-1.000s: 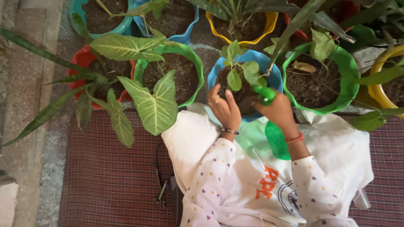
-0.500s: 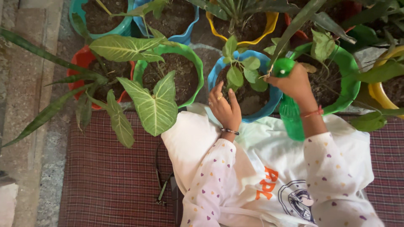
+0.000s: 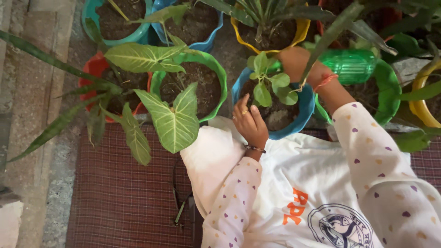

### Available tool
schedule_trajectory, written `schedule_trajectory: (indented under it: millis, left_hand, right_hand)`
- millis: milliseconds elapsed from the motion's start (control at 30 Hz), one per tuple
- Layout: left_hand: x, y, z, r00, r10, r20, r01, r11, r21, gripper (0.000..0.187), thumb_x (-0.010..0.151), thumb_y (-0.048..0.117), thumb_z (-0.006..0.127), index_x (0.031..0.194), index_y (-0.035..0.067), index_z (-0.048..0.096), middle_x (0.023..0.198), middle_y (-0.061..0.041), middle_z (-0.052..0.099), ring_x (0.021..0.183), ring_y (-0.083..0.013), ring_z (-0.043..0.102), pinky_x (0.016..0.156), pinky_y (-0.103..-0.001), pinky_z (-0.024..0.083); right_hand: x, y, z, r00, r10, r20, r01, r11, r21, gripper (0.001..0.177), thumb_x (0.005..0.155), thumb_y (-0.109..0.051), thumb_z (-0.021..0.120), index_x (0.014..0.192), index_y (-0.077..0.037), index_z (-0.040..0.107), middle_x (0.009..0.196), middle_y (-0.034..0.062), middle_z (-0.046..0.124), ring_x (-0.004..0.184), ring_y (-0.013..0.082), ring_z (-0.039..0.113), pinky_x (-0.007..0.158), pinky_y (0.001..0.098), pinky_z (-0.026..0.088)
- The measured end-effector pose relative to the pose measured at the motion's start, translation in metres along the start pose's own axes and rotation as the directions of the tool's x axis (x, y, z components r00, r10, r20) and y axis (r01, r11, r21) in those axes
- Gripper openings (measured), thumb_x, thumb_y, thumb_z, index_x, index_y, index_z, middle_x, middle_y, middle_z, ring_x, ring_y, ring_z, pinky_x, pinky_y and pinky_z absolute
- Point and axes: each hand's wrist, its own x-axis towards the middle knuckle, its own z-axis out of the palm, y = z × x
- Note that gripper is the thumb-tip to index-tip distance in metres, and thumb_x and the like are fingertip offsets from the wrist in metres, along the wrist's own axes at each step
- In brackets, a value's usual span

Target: The person waters several potted plants using a green spray bottle. They systematically move from one pot to the next, spraying water onto the soil and leaves of each plant.

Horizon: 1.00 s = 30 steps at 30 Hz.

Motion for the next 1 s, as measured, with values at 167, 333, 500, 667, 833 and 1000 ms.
schedule_trajectory:
  millis: [167,333,500,667,833,1000]
  left_hand:
    - [-0.001,-0.004,0.003,0.999,0.024,0.020,-0.026,0.997,0.067,0.037,0.105,0.020,0.050,0.136,0.003,0.058,0.133,-0.019,0.061,0.123,-0.0398,0.057,0.103,-0.050,0.042]
    - [0.006,0.001,-0.001,0.999,0.036,0.005,-0.036,0.999,-0.005,0.034,0.097,0.012,0.055,0.129,0.008,0.063,0.130,-0.015,0.065,0.120,-0.0375,0.061,0.102,-0.047,0.045]
    - [0.035,0.001,-0.004,0.984,-0.067,0.167,0.076,0.996,-0.054,0.027,0.097,0.013,0.057,0.121,0.012,0.067,0.127,-0.009,0.068,0.119,-0.0329,0.064,0.104,-0.045,0.046]
    - [0.073,-0.009,0.008,0.940,0.197,0.277,-0.273,0.924,0.269,0.038,0.083,0.017,0.071,0.120,0.012,0.068,0.138,-0.013,0.055,0.134,-0.0355,0.048,0.117,-0.054,0.031]
    - [0.095,-0.027,0.013,0.864,0.146,0.481,-0.313,0.905,0.287,0.047,0.075,0.021,0.075,0.118,0.005,0.067,0.136,-0.018,0.053,0.126,-0.0390,0.051,0.108,-0.053,0.036]
    - [0.087,-0.038,0.021,0.907,0.138,0.398,-0.231,0.953,0.196,0.036,0.088,0.013,0.069,0.123,0.009,0.067,0.139,-0.013,0.055,0.124,-0.0352,0.057,0.102,-0.046,0.045]
  right_hand:
    - [0.033,-0.007,0.021,0.973,0.029,0.228,0.023,0.974,-0.224,0.026,0.073,-0.018,0.075,0.096,-0.006,0.077,0.090,0.0217,0.074,0.089,0.0415,0.070,0.083,0.0493,0.056]
    - [0.037,-0.010,0.017,0.953,0.080,0.293,-0.029,0.984,-0.175,0.038,0.067,-0.030,0.082,0.091,-0.001,0.077,0.089,0.0235,0.072,0.089,0.0423,0.070,0.080,0.0489,0.056]
    - [0.028,-0.010,0.003,0.968,0.047,0.248,-0.045,0.999,-0.011,0.038,0.064,-0.029,0.081,0.093,-0.006,0.077,0.087,0.0211,0.073,0.085,0.0419,0.071,0.077,0.0486,0.056]
    - [0.035,0.011,0.008,0.949,-0.016,0.314,-0.019,0.994,0.108,0.042,0.060,-0.032,0.081,0.091,-0.004,0.076,0.082,0.0217,0.073,0.078,0.0407,0.071,0.072,0.0473,0.057]
    - [0.032,0.012,0.019,0.999,-0.011,0.037,0.014,0.997,-0.080,0.053,0.056,-0.041,0.086,0.088,0.000,0.074,0.082,0.0246,0.070,0.078,0.0436,0.069,0.069,0.0487,0.056]
    - [0.005,-0.012,-0.013,0.966,0.195,0.167,-0.151,0.957,-0.246,0.038,0.073,-0.039,0.077,0.092,-0.007,0.078,0.080,0.0225,0.072,0.079,0.0413,0.072,0.073,0.0486,0.058]
